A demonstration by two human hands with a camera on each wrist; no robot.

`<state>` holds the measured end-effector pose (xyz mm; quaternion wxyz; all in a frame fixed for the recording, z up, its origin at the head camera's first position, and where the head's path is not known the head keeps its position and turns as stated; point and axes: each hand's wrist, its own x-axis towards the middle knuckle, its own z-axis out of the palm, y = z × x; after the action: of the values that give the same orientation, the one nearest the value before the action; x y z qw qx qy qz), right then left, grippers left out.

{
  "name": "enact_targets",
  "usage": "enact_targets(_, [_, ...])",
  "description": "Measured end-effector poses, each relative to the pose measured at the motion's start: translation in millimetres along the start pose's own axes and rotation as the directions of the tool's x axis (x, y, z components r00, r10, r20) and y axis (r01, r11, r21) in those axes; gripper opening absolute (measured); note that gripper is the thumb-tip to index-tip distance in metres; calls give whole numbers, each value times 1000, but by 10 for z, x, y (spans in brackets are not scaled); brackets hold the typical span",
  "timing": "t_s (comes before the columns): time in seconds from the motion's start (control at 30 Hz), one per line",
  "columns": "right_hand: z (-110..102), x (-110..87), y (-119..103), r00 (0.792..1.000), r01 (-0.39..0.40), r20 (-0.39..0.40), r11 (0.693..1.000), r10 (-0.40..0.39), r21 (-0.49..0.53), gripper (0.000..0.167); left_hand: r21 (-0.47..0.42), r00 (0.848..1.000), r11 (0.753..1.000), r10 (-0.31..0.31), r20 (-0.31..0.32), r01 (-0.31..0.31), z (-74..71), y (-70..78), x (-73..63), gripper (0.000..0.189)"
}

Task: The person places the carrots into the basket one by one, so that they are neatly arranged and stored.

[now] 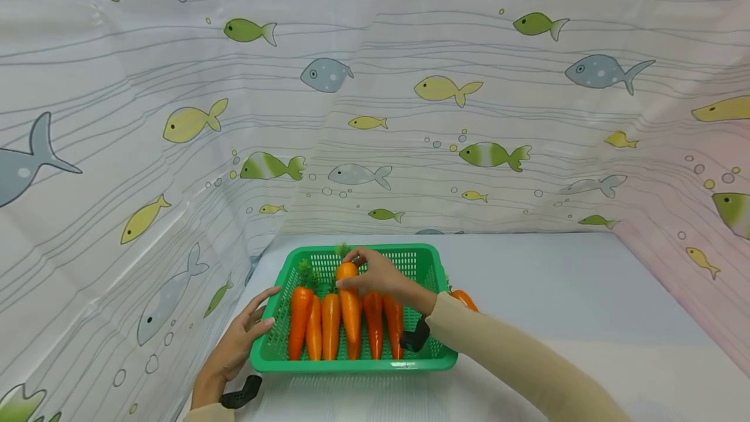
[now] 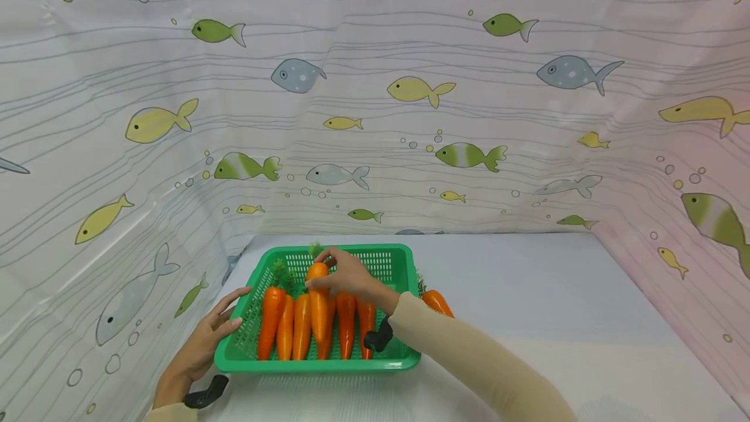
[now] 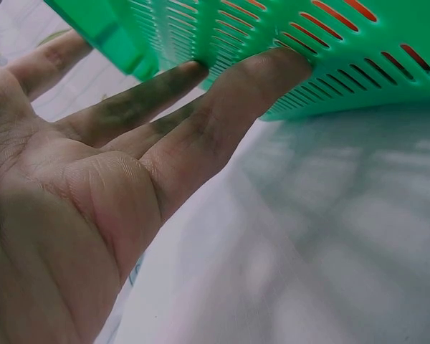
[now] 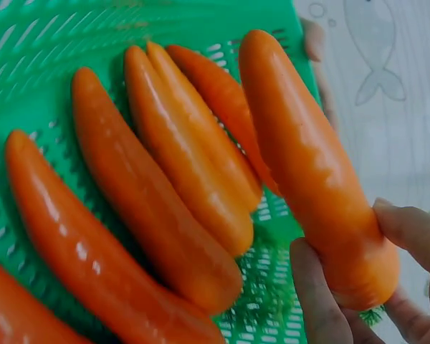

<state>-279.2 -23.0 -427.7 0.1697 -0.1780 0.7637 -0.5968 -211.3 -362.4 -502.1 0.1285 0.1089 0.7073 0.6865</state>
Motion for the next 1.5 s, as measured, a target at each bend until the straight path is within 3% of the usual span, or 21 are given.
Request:
enact_targets(0.27, [263, 94, -11, 999, -22, 47, 996, 18, 82, 46, 10, 1000, 1000, -2, -16, 2, 1, 1, -10, 62])
enact_targets(0.5, [452, 149, 40, 998, -28, 53, 997, 24, 69, 42, 9, 1000, 1000, -3, -18, 3, 5, -1, -5, 61])
enact_targets(0.77, [520, 208, 169, 998, -37, 54, 998, 34, 56, 41, 12, 1000, 1000, -10, -22, 10, 15, -15, -1, 61])
enact_targets(1.2, [498, 179, 135, 996, -2, 90, 1000, 0, 22, 34, 1, 1000, 1000, -18, -25, 18, 27, 18, -3, 62])
enact_targets(1.5, [189, 95, -55, 994, 40, 101, 998, -35, -44, 37, 8, 999, 1000, -16, -38, 16, 21, 4, 0, 62])
